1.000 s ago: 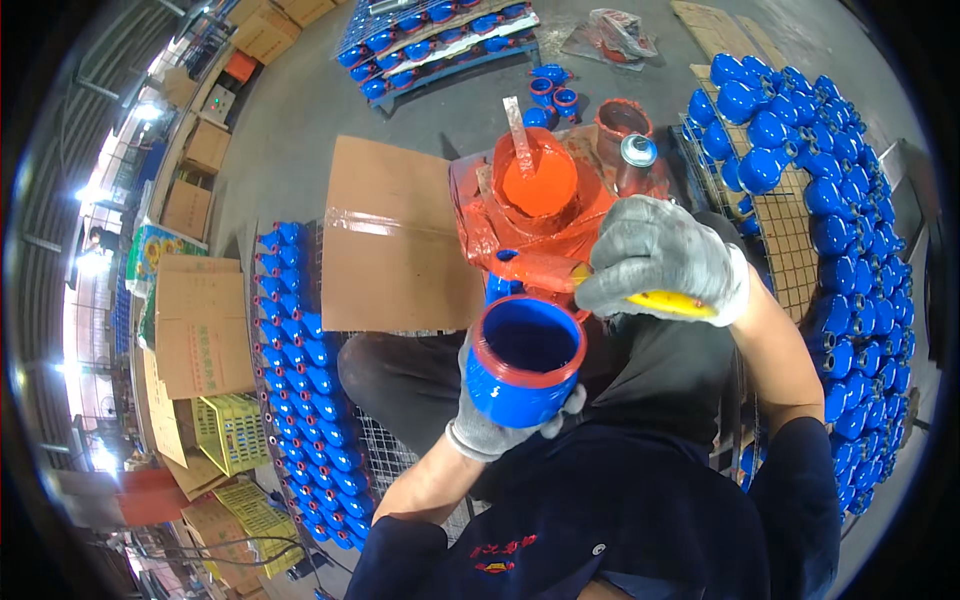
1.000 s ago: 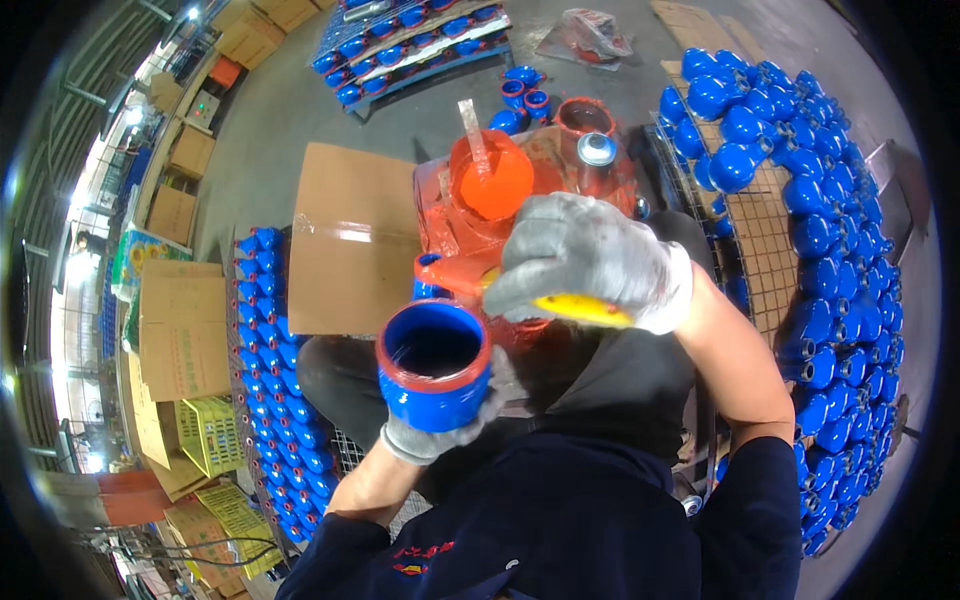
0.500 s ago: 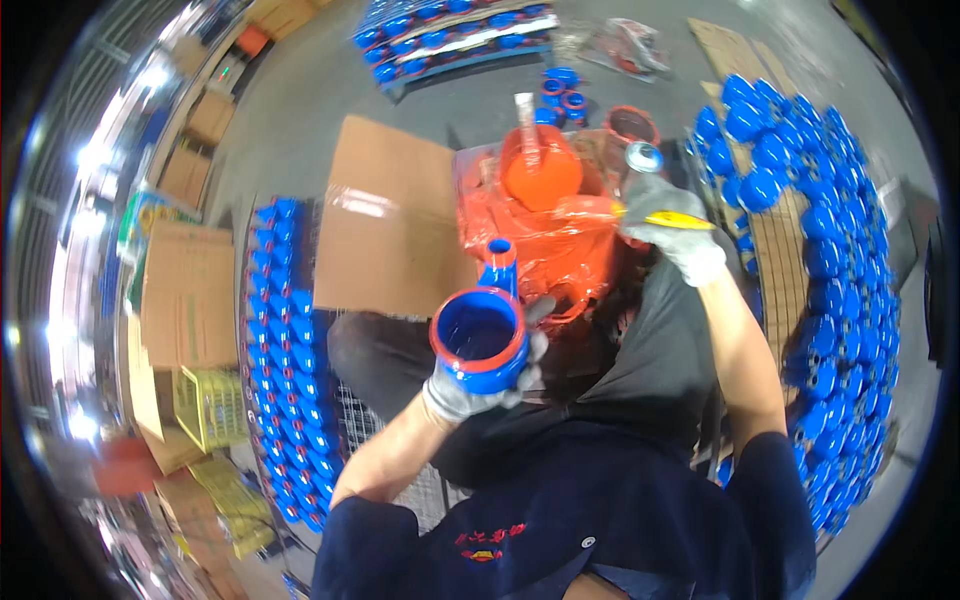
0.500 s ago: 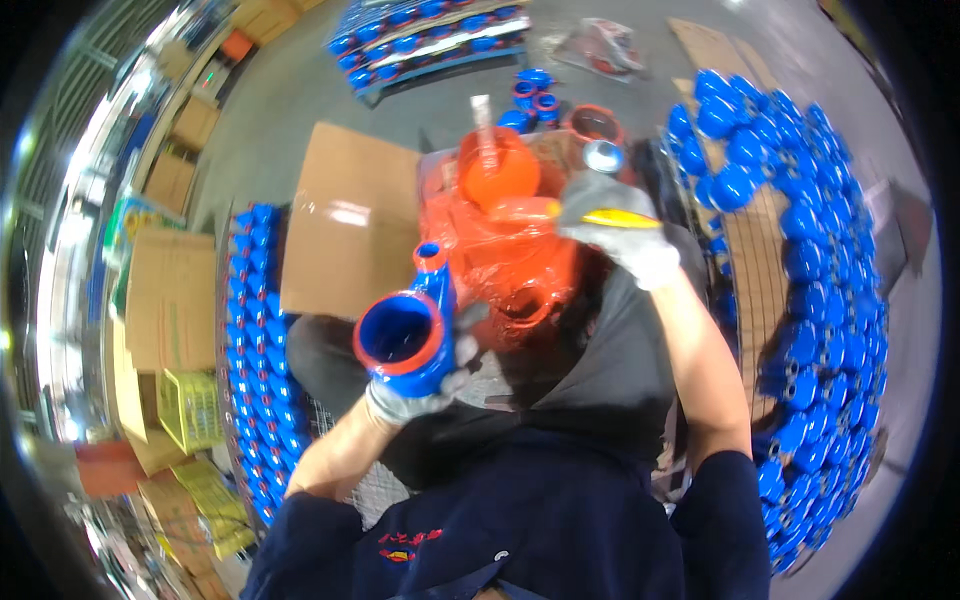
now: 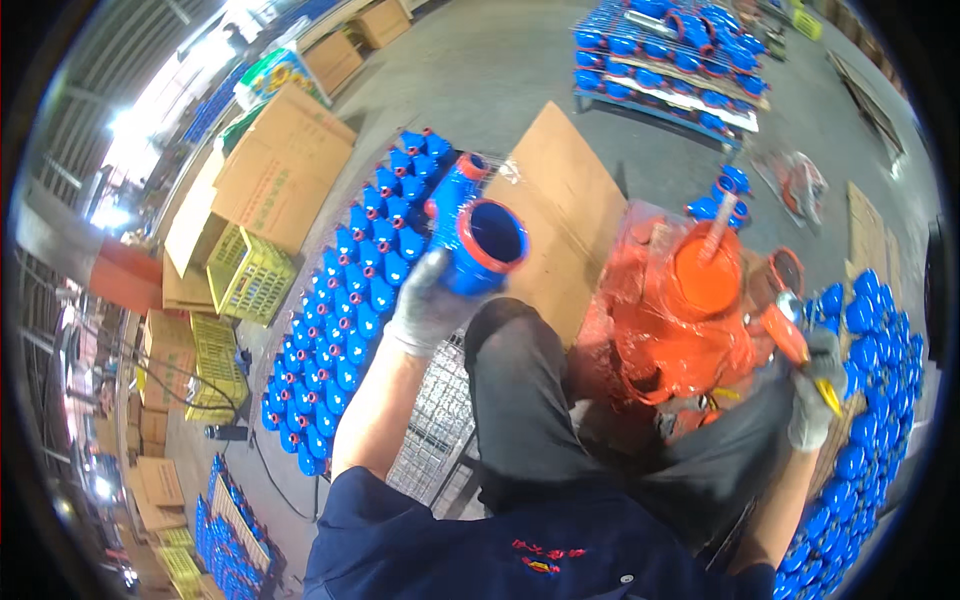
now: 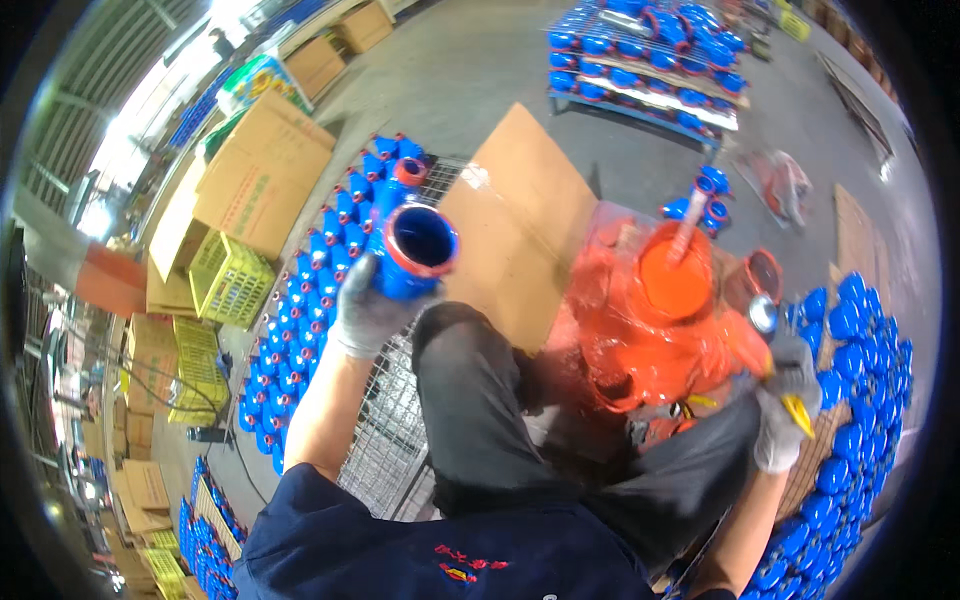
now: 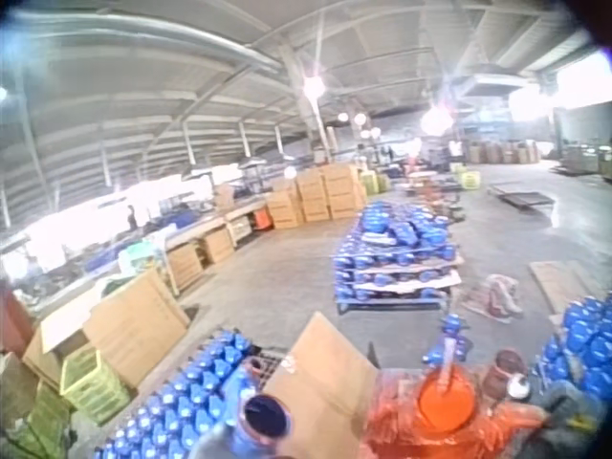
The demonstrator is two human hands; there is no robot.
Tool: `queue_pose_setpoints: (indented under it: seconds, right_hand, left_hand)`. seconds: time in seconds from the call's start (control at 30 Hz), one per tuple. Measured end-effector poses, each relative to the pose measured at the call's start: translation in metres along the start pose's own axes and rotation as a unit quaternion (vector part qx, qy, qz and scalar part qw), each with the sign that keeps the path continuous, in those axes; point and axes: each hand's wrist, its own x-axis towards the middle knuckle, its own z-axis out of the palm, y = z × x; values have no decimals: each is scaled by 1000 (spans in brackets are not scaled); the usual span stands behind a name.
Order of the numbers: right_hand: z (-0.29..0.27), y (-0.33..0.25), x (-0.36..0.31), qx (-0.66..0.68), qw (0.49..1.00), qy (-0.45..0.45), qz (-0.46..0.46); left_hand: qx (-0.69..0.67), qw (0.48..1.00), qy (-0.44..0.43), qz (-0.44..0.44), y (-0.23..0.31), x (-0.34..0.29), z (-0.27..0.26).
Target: The person paints the threaded ends and openings of blue pipe fittings using a brush dipped in red paint and arranges them in rows on a metal rack.
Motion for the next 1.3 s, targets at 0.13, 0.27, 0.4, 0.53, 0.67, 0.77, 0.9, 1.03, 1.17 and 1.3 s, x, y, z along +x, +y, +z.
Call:
queue_pose_setpoints:
  seconds: [0.13,0.27,0.4,0.53,0.67,0.77,0.9,1.03,1.17,1.3]
  right_hand:
    - [16,2,-5,-38,999,-25,22]
    - [53,16,-2,-61,994,-52,74]
    - [92,30,20,-103,976,-49,186]
    - [125,60,55,-200,968,-83,125]
    - [148,72,80,-265,956,-100,81]
    - [159,70,95,-299,947,-110,47]
    - [158,47,101,-309,946,-92,-38]
    - [113,26,84,-410,900,-133,-70]
    - [39,0,45,-488,869,-68,-48]
    - [-58,6,-14,-466,868,52,161]
  left_hand:
    - [-36,978,182,98,47,13,-92]
    - [146,918,339,147,56,49,-196]
    - [420,781,458,66,26,116,-287]
    - [606,563,542,-148,-16,195,-334]
    - [645,448,582,-210,-30,243,-363]
    - [688,369,597,-184,-38,254,-383]
    - [801,240,508,-206,-46,247,-389]
    - [841,265,445,-157,-43,206,-354]
    - [895,296,332,13,-49,91,-313]
    - [892,315,316,-76,-65,-49,-294]
